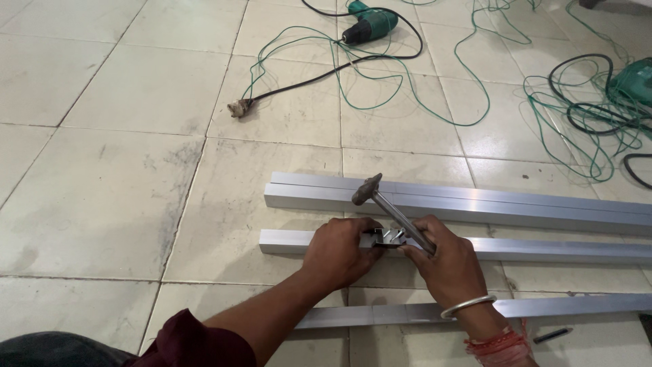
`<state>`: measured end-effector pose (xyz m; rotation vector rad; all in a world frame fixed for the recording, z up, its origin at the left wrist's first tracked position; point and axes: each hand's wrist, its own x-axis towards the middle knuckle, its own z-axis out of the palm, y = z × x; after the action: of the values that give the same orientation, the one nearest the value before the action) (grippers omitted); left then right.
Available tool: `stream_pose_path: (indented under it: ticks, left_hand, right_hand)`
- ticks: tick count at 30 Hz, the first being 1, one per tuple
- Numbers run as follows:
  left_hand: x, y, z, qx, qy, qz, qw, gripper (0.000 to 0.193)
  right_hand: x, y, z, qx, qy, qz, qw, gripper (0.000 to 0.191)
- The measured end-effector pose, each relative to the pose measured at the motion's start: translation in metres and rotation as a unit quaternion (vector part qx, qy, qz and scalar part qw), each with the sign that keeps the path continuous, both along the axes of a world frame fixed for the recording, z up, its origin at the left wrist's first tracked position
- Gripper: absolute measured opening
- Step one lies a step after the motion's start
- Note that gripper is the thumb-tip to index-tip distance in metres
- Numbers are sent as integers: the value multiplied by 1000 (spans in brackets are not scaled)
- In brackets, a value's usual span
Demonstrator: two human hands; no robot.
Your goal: The person is assembling metal frames by securing metal brackets onto aluminum profiles using a hammer. They repeatedly position the brackets and tap them into place, then align and stack the profiles.
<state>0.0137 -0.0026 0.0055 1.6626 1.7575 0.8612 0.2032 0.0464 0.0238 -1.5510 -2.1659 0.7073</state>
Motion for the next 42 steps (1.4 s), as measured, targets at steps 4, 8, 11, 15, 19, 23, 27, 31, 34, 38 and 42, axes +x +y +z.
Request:
stream_pose_path:
  ticks: [4, 8, 11, 15, 19, 23, 27, 31, 34, 38, 42]
  left_hand:
    - [0, 1, -2, 8, -1, 1, 1000, 29]
    - [-2, 0, -4, 15, 7, -14, 1000, 30]
    - [-4, 0, -4, 18, 1, -12, 1000, 29]
    - [-5, 1, -3, 5, 19, -4, 1000, 26]
    - [-7, 2, -3, 13, 14, -7, 1000, 27]
    - [-8, 1, -2, 6, 18, -4, 1000, 27]
    - [-8, 1, 0, -2, 16, -4, 1000, 28]
    - [-7, 3, 3, -31, 14, -3, 999, 29]
    - [-7, 3, 3, -45, 16, -4, 999, 29]
    - [-7, 2, 1, -19, 13, -2, 1000, 28]
    - [-6, 2, 0, -18, 9, 3, 1000, 30]
  right_hand:
    - [-1, 0, 2, 25, 32, 24, 999, 34]
    - [-2, -2, 5, -16, 7, -4, 1000, 35]
    - [-2, 0, 6, -54, -5, -44, 998, 37]
    - [3, 2, 2, 40, 91, 28, 995, 38]
    - [0, 4, -6, -14, 78, -6, 997, 38]
    - [-4, 1, -10, -22, 60, -22, 998, 36]
    - [-5, 0, -9, -20, 64, -18, 998, 34]
    - [-6, 0, -9, -15, 52, -19, 998, 34]
    - [-6, 1, -10, -17, 44, -22, 999, 34]
    - [-6, 1, -11, -17, 43, -26, 999, 36]
    - [-6, 1, -10, -23, 45, -30, 998, 38]
